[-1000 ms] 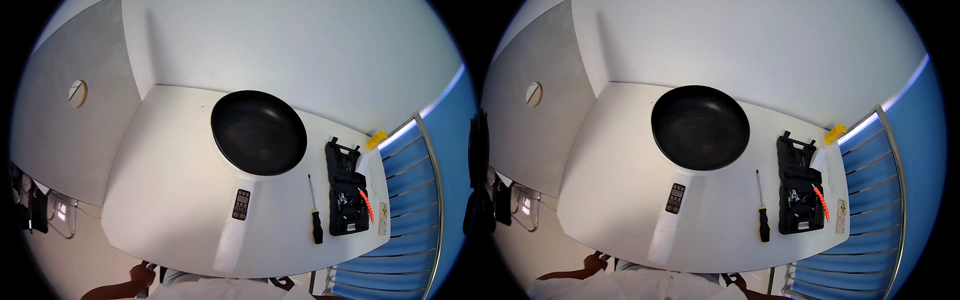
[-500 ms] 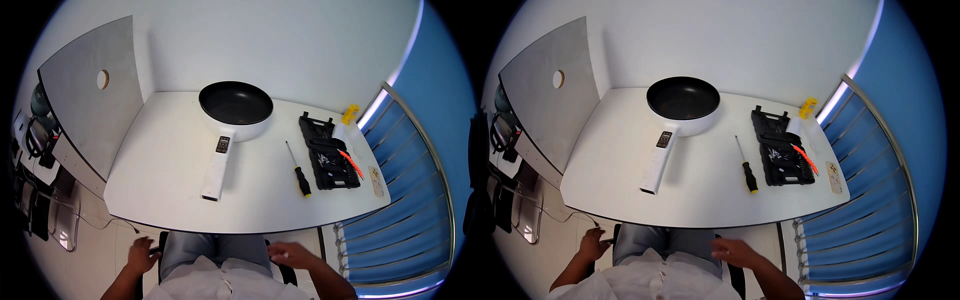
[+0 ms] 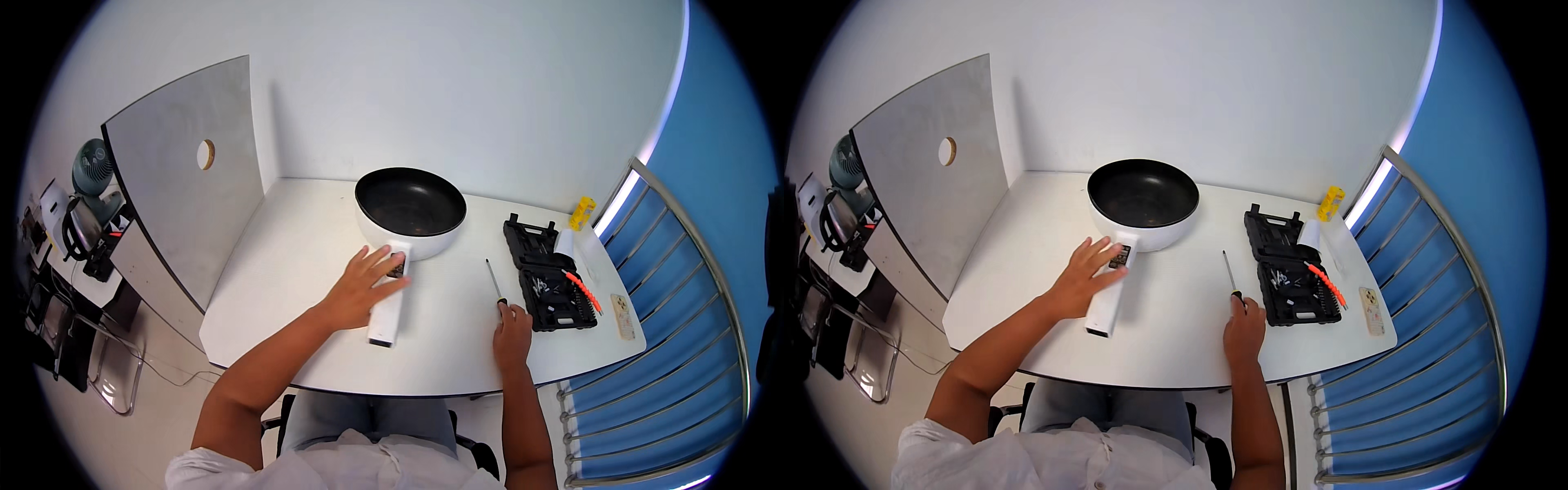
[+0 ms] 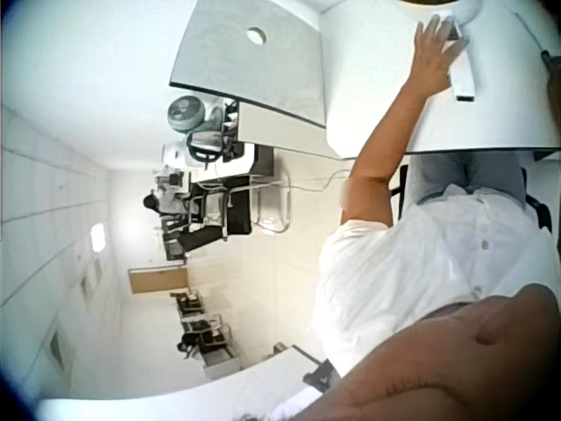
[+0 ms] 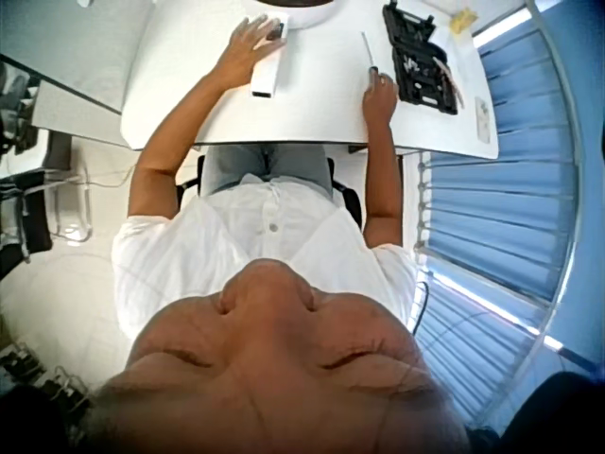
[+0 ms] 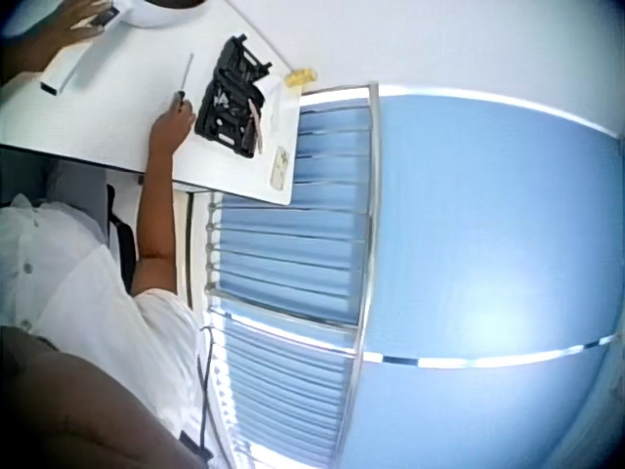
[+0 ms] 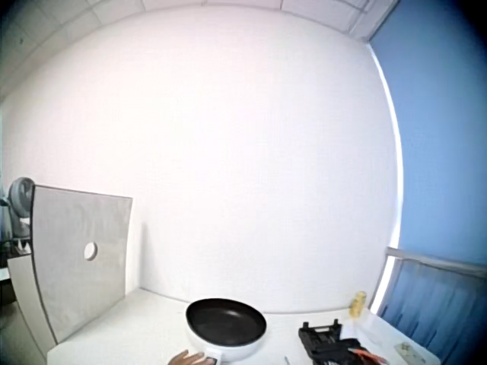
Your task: The person uses a screwdriver to remove screws from a yellow and gray portable cooler, then places it on a nearby desk. They then pick up a white electric frying pan, flip it over, and use the screwdriver to remove screws from the handle area.
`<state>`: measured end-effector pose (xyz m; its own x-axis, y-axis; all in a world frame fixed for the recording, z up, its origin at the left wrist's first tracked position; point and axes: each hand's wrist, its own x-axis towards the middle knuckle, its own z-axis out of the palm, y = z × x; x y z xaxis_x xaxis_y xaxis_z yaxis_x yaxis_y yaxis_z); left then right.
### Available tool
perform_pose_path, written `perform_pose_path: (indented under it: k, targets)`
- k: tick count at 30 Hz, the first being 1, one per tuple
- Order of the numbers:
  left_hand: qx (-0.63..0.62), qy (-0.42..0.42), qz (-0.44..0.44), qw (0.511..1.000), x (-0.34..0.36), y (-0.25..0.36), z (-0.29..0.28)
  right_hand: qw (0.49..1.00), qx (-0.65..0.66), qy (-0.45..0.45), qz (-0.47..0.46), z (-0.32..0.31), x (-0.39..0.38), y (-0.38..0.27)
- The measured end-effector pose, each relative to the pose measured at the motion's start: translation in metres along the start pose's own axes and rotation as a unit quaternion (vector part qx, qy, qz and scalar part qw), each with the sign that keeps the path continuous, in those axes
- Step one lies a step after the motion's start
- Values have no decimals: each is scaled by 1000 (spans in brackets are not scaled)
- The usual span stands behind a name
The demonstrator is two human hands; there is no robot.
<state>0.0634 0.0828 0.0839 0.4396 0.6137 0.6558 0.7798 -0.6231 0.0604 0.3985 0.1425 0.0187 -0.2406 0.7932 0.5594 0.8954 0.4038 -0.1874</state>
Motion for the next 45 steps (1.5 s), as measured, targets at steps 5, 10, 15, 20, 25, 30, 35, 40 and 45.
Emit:
perform_pose_path:
  k: [5,10,15,20,25,30,35,40,45]
  targets:
    - [-51,-3,84,995,42,-4,3,999,12,-16,48,-1,5,6]
    - [-204,108,-7,973,68,-35,-16,974,192,49,114,-10,14,-1]
    - [-256,210,-51,942,90,-47,-41,903,375,194,76,-58,53,-32]
    - [-291,309,-172,889,82,-56,-62,775,595,194,85,-103,115,-99]
    - [-329,406,-241,818,77,-63,-72,675,705,219,20,-120,148,-165]
    - [-361,403,-213,813,78,-61,-76,604,787,112,61,-96,152,-198]
    - [-365,408,-229,805,76,-59,-77,608,787,24,102,-83,156,-215]
    - [-360,420,-233,800,73,-64,-77,628,774,21,77,-86,153,-210]
    - [-363,398,-244,806,74,-62,-77,645,752,90,-101,-83,152,-186]
